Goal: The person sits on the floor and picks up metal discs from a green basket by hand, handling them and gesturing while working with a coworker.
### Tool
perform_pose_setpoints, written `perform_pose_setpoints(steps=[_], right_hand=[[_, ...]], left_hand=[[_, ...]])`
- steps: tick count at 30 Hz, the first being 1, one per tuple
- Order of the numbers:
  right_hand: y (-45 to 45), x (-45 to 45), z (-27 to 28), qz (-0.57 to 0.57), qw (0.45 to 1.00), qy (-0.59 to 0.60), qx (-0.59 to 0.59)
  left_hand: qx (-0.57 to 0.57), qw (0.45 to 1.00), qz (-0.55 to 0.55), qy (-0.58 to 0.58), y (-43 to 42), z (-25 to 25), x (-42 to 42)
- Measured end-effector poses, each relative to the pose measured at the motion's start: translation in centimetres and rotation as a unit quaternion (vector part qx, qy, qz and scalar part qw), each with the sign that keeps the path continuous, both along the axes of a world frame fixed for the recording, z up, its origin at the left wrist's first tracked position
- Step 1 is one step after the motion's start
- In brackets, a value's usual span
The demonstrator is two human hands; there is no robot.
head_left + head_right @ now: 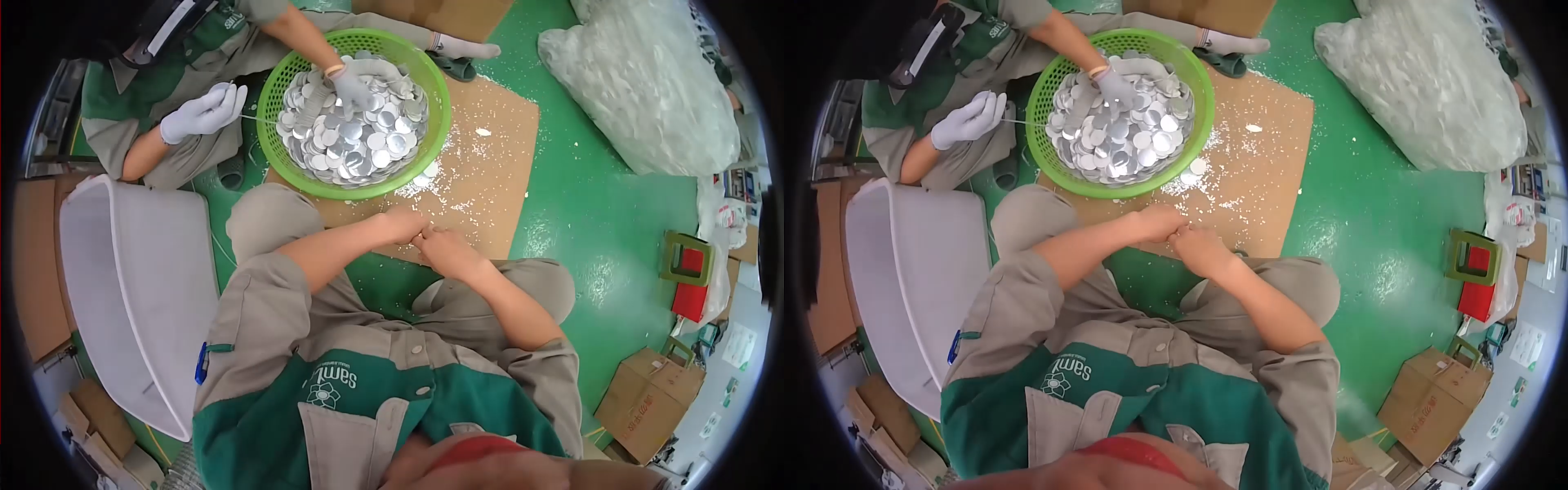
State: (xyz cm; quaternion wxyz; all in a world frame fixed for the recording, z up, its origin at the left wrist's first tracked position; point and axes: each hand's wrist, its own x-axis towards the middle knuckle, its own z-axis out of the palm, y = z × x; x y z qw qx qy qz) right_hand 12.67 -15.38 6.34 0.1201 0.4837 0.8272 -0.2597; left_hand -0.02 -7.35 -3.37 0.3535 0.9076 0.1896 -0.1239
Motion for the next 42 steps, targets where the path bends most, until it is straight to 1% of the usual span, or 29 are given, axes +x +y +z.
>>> perform_pose_setpoints(steps=[2,3,5,6,9,11,13,16,18,20,23,24,27,29,32,33,35,36,37,40,42], right_hand=[[0.1,-0.1,0.3,-0.004,1.000,-0.004,-0.005],[0.2,-0.2,0.1,0.001,1.000,0.000,0.012],[-0.1,-0.1,-0.3,0.010,0.999,0.007,0.043],[-0.1,-0.1,-0.3,0.014,0.999,0.011,0.040],[0.2,0.1,0.1,0.015,0.999,0.010,0.027],[0.4,-0.2,0.2,0.014,1.000,0.006,0.012],[0.0,-0.4,-0.4,0.022,0.999,-0.004,0.036],[-0.1,-0.2,-0.4,0.044,0.998,0.006,0.040],[0.2,-0.1,0.0,0.057,0.998,0.000,0.041],[0.5,-0.2,0.8,0.048,0.998,0.007,0.035],[0.0,-0.4,0.4,0.036,0.999,0.029,0.027],[0.1,-0.3,0.3,0.034,0.998,0.036,0.030],[0.5,-0.8,1.6,-0.009,0.999,0.031,-0.024],[0.6,-0.5,0.7,0.002,0.999,0.031,-0.031],[0.6,-0.4,0.7,-0.001,0.999,0.028,-0.040],[0.7,-0.6,0.8,-0.001,0.999,0.030,-0.044],[0.6,-0.7,0.9,-0.002,0.998,0.022,-0.056],[0.8,-0.6,0.9,-0.002,0.998,0.017,-0.060],[0.9,-0.6,0.8,0.007,0.998,0.022,-0.057],[0.9,-0.5,0.3,0.016,0.998,0.031,-0.054],[0.9,-0.5,0.4,0.005,0.998,0.028,-0.065]], left_hand=[[-0.002,1.000,-0.018,-0.008,0.1,0.3,-0.1],[-0.003,0.999,0.005,-0.038,0.0,1.5,-0.4],[-0.018,1.000,0.006,-0.002,-0.1,0.2,-0.2],[-0.023,1.000,0.005,0.014,-0.1,0.2,0.0],[-0.034,0.999,0.001,-0.024,0.1,0.6,-0.3],[-0.052,0.998,0.004,-0.036,-0.2,-0.2,0.0],[-0.069,0.996,0.018,-0.060,0.0,0.2,-0.4],[-0.004,1.000,0.012,-0.017,-0.7,-0.5,0.1],[0.008,0.999,-0.003,-0.031,-0.7,-1.0,0.1],[0.017,0.999,0.004,-0.049,-1.0,-1.5,0.1],[-0.026,1.000,-0.002,-0.013,-0.7,0.5,-0.1],[-0.027,0.999,-0.003,-0.022,-0.7,0.0,-0.1],[-0.021,0.999,-0.001,-0.027,-0.9,-1.9,-0.1],[-0.025,1.000,-0.005,-0.011,-1.2,-2.2,0.0],[-0.096,0.992,0.036,-0.075,-0.4,1.9,-1.0],[-0.046,0.996,0.036,-0.073,-1.0,-0.8,-0.5],[-0.044,0.998,0.006,-0.042,-1.2,-1.3,-0.4],[-0.042,0.999,-0.008,-0.028,-0.8,-0.6,-0.4],[-0.049,0.999,0.004,-0.008,-0.6,0.5,-0.4],[0.010,1.000,-0.013,-0.002,-0.5,1.2,-0.5],[-0.101,0.994,0.047,-0.023,-0.5,2.1,-1.2]])
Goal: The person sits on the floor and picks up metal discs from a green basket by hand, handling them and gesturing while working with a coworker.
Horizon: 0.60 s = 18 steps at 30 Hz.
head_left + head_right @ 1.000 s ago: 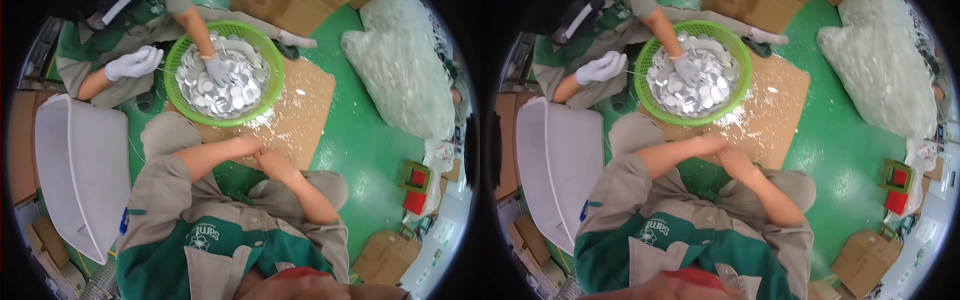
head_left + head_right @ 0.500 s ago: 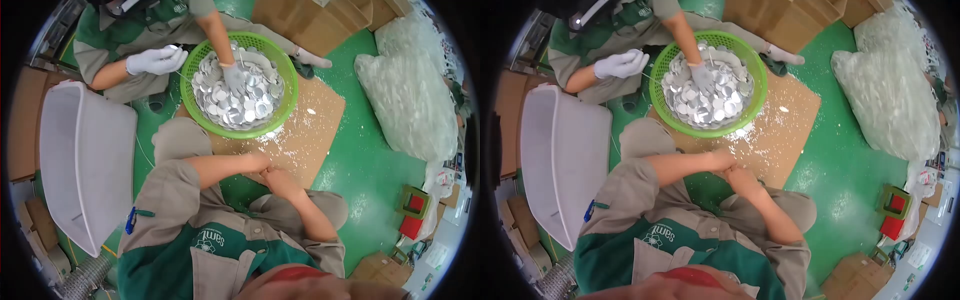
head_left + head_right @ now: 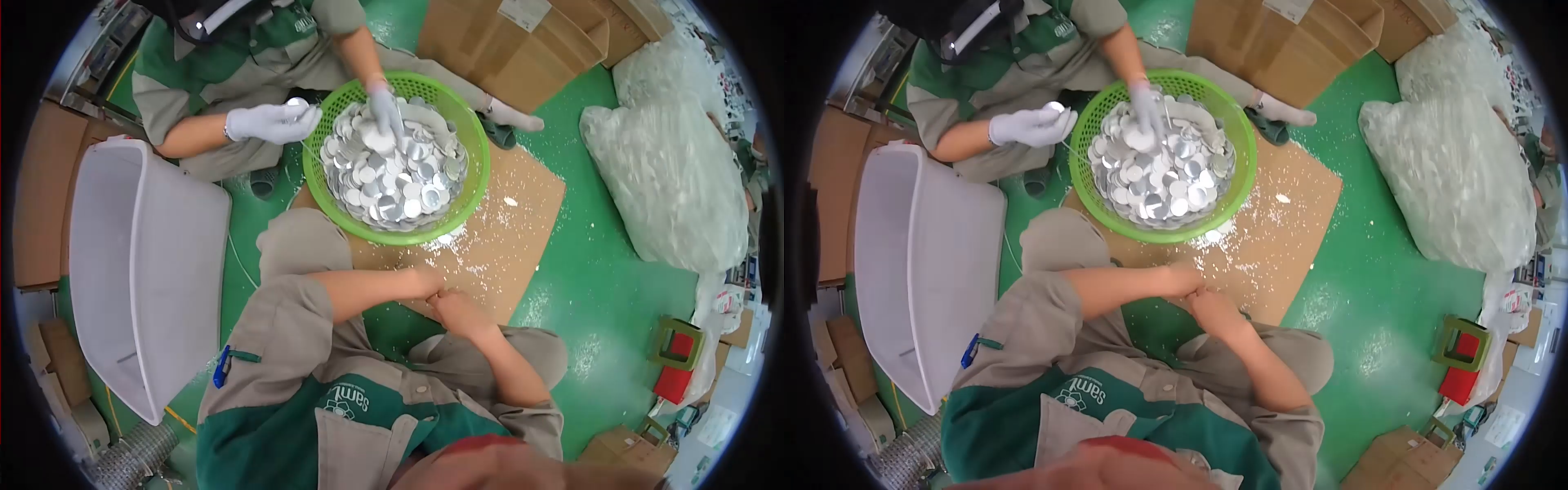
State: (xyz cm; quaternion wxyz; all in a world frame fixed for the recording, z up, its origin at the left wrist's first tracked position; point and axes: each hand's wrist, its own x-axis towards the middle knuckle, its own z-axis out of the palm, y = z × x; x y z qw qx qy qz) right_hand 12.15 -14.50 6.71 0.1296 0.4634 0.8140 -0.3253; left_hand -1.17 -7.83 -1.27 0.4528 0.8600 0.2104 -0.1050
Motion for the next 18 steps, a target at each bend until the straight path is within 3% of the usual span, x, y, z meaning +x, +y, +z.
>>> perform_pose_setpoints(steps=[1,2,4,7,10,13,17,18], right_hand=[[-0.1,-0.1,0.2,0.001,1.000,-0.004,0.005],[-0.1,-0.3,0.6,0.002,1.000,-0.008,0.008],[0.1,-0.2,0.7,0.003,0.999,-0.011,0.033],[-0.5,0.1,0.2,0.008,0.998,-0.006,0.061],[0.1,0.3,-0.1,0.011,0.997,-0.016,0.073],[0.0,0.1,0.0,0.015,0.997,-0.008,0.081],[0.3,0.9,-0.7,0.014,0.998,0.007,0.058],[0.4,1.1,-1.0,0.009,0.998,0.022,0.057]], left_hand=[[-0.060,0.998,0.030,-0.011,0.1,0.3,0.0],[0.050,0.999,-0.015,-0.010,-0.5,-3.3,0.9],[0.072,0.997,-0.035,0.009,-0.4,-3.1,0.9],[-0.061,0.997,-0.008,0.056,0.7,-2.7,1.0],[0.116,0.991,0.048,-0.054,1.3,-4.8,1.6],[0.168,0.985,0.013,-0.027,2.5,-2.4,1.6],[0.138,0.987,0.051,-0.060,1.7,-1.3,1.3],[0.075,0.994,0.046,-0.068,1.5,-1.4,1.3]])
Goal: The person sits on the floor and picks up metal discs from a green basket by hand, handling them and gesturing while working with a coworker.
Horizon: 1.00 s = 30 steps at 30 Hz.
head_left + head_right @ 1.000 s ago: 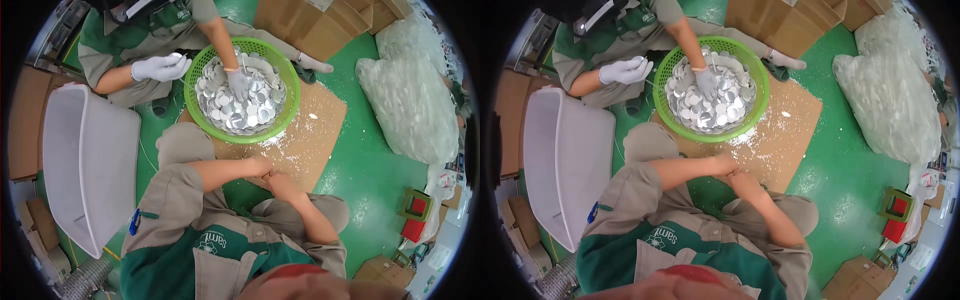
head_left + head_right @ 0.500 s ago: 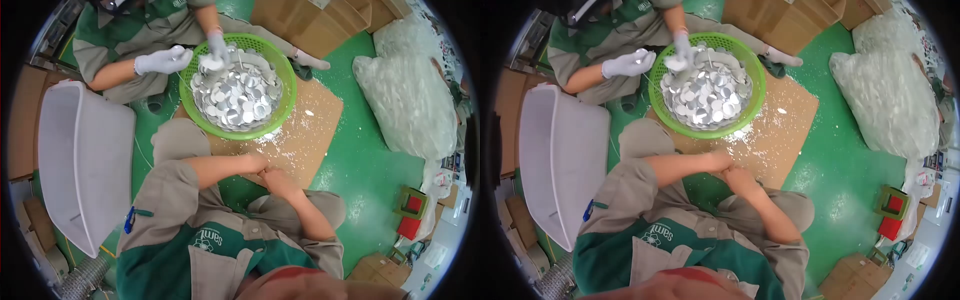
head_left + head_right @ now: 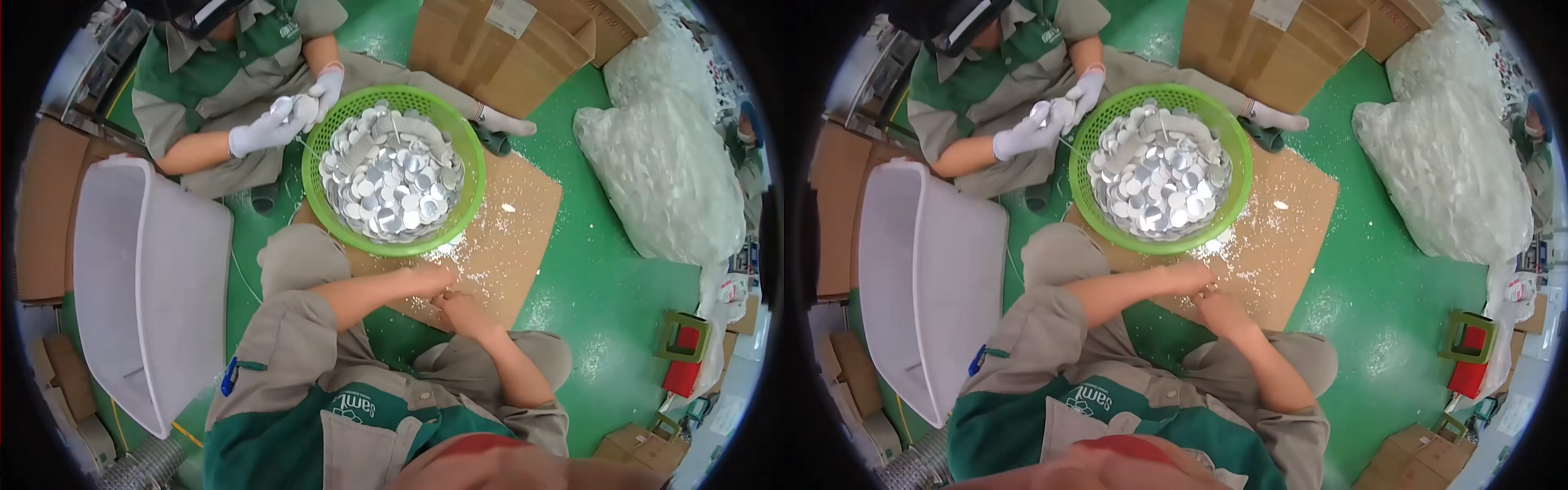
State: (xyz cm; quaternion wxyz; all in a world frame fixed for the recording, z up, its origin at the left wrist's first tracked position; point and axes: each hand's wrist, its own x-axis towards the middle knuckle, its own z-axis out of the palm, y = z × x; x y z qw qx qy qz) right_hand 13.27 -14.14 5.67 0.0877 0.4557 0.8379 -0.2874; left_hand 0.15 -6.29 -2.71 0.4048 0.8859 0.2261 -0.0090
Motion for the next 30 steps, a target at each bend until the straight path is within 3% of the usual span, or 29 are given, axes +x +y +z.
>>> perform_pose_setpoints(steps=[2,4,7,8,9,10,12,15,17,19,22,23,25,28,30], right_hand=[[0.2,0.7,0.4,-0.038,0.999,0.017,-0.009],[1.2,1.0,1.3,-0.056,0.997,0.054,-0.011],[1.9,1.5,0.5,-0.058,0.998,-0.017,-0.030],[1.5,2.2,-2.5,-0.081,0.996,0.021,0.018],[1.0,2.9,-5.5,-0.115,0.990,0.052,0.059],[2.1,1.9,-1.8,-0.198,0.976,0.070,-0.066],[3.0,3.0,0.1,-0.111,0.984,0.136,0.012],[2.9,3.1,1.0,-0.166,0.978,0.123,-0.027],[2.4,3.7,0.0,-0.194,0.974,0.115,-0.020],[3.2,3.6,-0.4,-0.204,0.975,0.068,-0.050],[6.2,2.0,-0.6,-0.230,0.964,0.067,-0.112],[6.3,2.5,-3.9,-0.193,0.943,0.267,0.040],[9.8,2.1,-11.3,-0.183,0.959,0.211,0.036],[15.1,-0.9,-12.1,-0.303,0.937,0.157,-0.077],[16.8,-2.4,-14.3,-0.399,0.903,0.158,-0.038]], left_hand=[[-0.126,0.992,-0.014,-0.014,0.0,0.1,0.1],[-0.114,0.993,0.020,-0.029,0.0,0.4,0.5],[-0.080,0.986,0.110,-0.096,0.1,-1.6,0.6],[-0.076,0.980,0.133,-0.127,-0.5,-3.0,0.7],[-0.129,0.973,0.136,-0.133,-0.5,-4.3,0.8],[-0.289,0.947,0.140,-0.011,0.3,-2.2,1.0],[-0.525,0.798,0.284,-0.084,0.0,-1.0,1.9],[-0.455,0.808,0.354,-0.119,-0.6,0.1,1.8],[-0.286,0.878,0.355,-0.146,-0.3,1.3,1.6],[-0.142,0.899,0.373,-0.178,0.2,3.4,1.6],[-0.102,0.883,0.383,-0.253,0.2,6.1,1.6],[-0.036,0.870,0.374,-0.319,0.3,6.4,1.9],[-0.054,0.884,0.349,-0.305,0.0,7.3,1.8],[-0.070,0.879,0.342,-0.323,0.0,8.7,1.5],[-0.042,0.877,0.337,-0.341,-0.2,8.6,1.3]])
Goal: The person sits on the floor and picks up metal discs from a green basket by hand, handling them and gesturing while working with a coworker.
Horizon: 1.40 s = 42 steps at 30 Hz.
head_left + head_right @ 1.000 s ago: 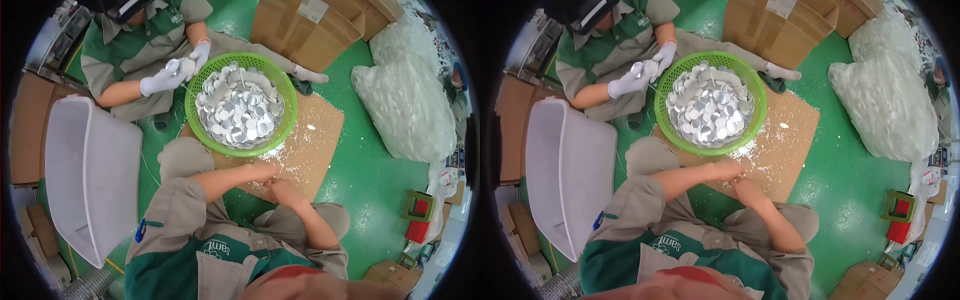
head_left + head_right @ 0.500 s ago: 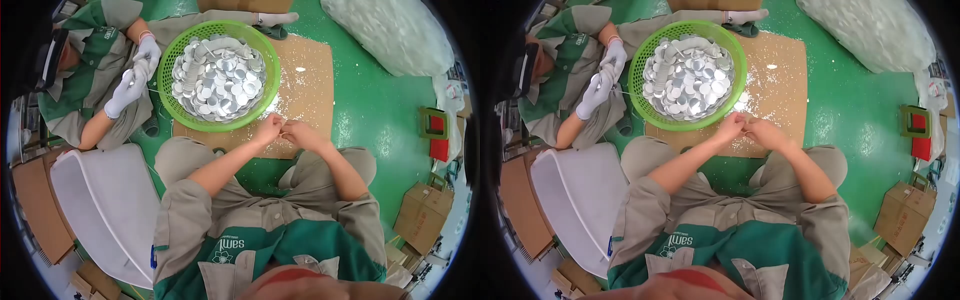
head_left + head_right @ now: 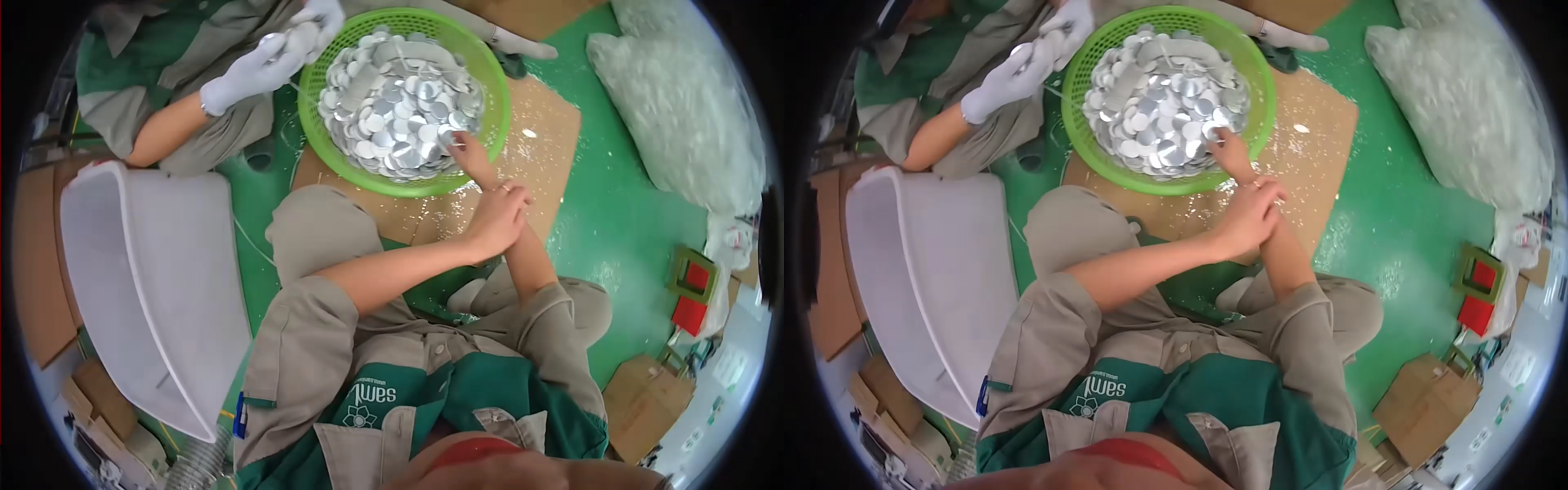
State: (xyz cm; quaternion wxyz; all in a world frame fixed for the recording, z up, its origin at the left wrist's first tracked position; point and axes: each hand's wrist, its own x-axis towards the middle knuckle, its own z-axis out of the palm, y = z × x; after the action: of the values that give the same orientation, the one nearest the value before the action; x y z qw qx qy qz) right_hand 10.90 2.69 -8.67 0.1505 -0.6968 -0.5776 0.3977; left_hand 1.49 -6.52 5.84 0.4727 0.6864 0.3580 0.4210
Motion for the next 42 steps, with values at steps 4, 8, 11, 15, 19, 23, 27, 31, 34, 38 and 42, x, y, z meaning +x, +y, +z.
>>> perform_pose_setpoints(steps=[4,8,11,15,19,23,27,31,34,38,42], right_hand=[[1.5,-1.1,-7.6,-0.147,0.968,-0.159,0.126],[1.5,-3.3,-6.6,-0.103,0.991,0.024,0.084],[1.3,-4.1,-5.5,-0.099,0.995,0.015,0.030],[0.6,-3.8,-6.6,-0.130,0.973,-0.151,0.119],[0.3,-3.8,-10.7,-0.107,0.979,-0.151,0.088],[-0.1,-6.9,-5.6,-0.140,0.977,-0.153,0.044],[-0.2,-7.0,-5.4,-0.139,0.973,-0.182,0.016],[-0.5,-7.0,-4.3,-0.082,0.991,-0.101,0.010],[0.2,-5.1,-5.9,-0.041,0.998,-0.021,0.036],[-0.4,-0.7,5.4,-0.097,0.991,0.073,0.063],[-1.9,4.1,16.7,-0.162,0.938,0.296,0.078]], left_hand=[[-0.049,0.999,-0.008,0.000,0.8,1.4,-0.4],[-0.052,0.998,-0.017,-0.010,0.7,0.8,-0.2],[-0.081,0.995,-0.052,-0.013,0.3,0.6,-0.2],[-0.107,0.991,-0.086,-0.002,-0.2,1.2,-0.5],[-0.114,0.989,-0.089,-0.011,-0.8,0.6,-1.4],[-0.111,0.987,-0.099,0.056,-0.2,0.8,-1.7],[-0.137,0.983,-0.119,0.033,0.2,0.8,-1.6],[-0.056,0.990,-0.128,0.023,0.9,-0.1,-1.3],[-0.082,0.991,-0.104,0.008,3.4,-0.4,-1.2],[-0.105,0.993,0.043,-0.014,7.0,1.9,-3.1],[-0.147,0.980,0.114,-0.074,9.2,1.7,-4.3]])
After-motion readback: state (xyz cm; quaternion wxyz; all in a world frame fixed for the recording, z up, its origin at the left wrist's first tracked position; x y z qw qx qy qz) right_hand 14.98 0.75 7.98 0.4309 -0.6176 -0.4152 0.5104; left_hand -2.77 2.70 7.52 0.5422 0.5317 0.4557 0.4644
